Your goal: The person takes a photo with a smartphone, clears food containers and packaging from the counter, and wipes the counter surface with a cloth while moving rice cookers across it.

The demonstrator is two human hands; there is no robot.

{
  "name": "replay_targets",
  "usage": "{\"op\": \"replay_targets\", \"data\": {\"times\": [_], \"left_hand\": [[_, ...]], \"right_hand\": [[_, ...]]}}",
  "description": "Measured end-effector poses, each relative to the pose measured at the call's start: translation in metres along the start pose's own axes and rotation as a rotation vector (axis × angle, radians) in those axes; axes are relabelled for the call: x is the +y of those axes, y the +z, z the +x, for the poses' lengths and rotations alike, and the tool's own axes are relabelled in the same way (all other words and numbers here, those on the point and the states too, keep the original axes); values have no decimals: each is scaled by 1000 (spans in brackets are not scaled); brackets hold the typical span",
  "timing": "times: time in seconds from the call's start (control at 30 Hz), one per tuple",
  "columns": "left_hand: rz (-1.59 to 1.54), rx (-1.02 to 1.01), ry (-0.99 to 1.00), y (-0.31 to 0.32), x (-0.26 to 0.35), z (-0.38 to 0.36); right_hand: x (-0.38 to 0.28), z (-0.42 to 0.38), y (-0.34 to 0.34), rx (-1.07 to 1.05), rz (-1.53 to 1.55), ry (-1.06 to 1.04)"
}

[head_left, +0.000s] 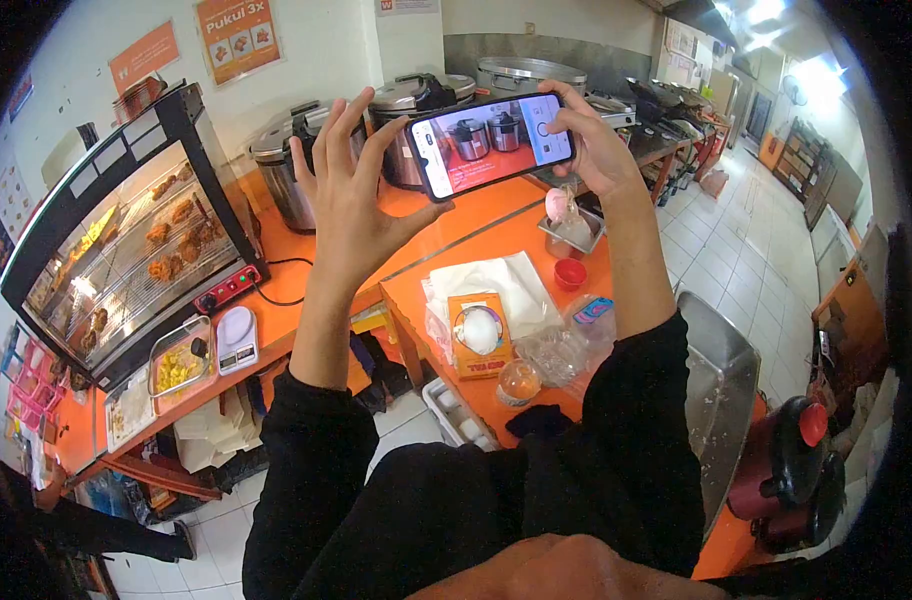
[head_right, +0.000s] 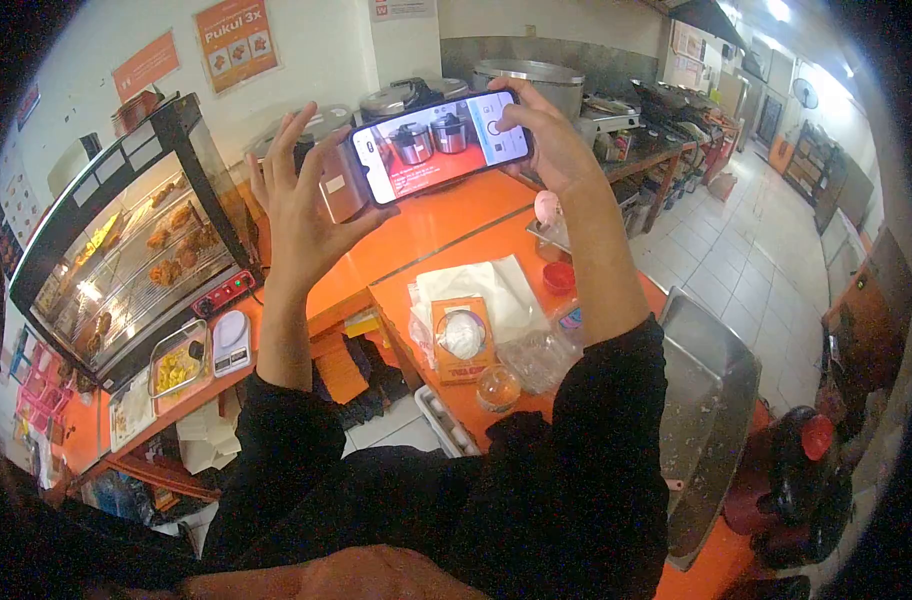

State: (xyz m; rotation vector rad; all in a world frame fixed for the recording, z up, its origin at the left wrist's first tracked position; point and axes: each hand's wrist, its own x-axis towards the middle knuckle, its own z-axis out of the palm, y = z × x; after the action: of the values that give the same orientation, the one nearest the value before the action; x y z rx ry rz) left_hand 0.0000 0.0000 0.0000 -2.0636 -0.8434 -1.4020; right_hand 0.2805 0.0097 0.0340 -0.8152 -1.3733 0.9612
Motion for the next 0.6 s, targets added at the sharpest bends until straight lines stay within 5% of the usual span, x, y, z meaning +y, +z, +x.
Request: {"op": "replay_targets", "data": {"times": [0.37, 0.6], "left_hand": [[-62, 5, -1, -1, -2, -5], [-329, -138, 66, -17, 4, -52]], "right_hand": [[2, -11, 15, -33, 220, -81], [111, -57, 28, 185, 461, 30]]}}
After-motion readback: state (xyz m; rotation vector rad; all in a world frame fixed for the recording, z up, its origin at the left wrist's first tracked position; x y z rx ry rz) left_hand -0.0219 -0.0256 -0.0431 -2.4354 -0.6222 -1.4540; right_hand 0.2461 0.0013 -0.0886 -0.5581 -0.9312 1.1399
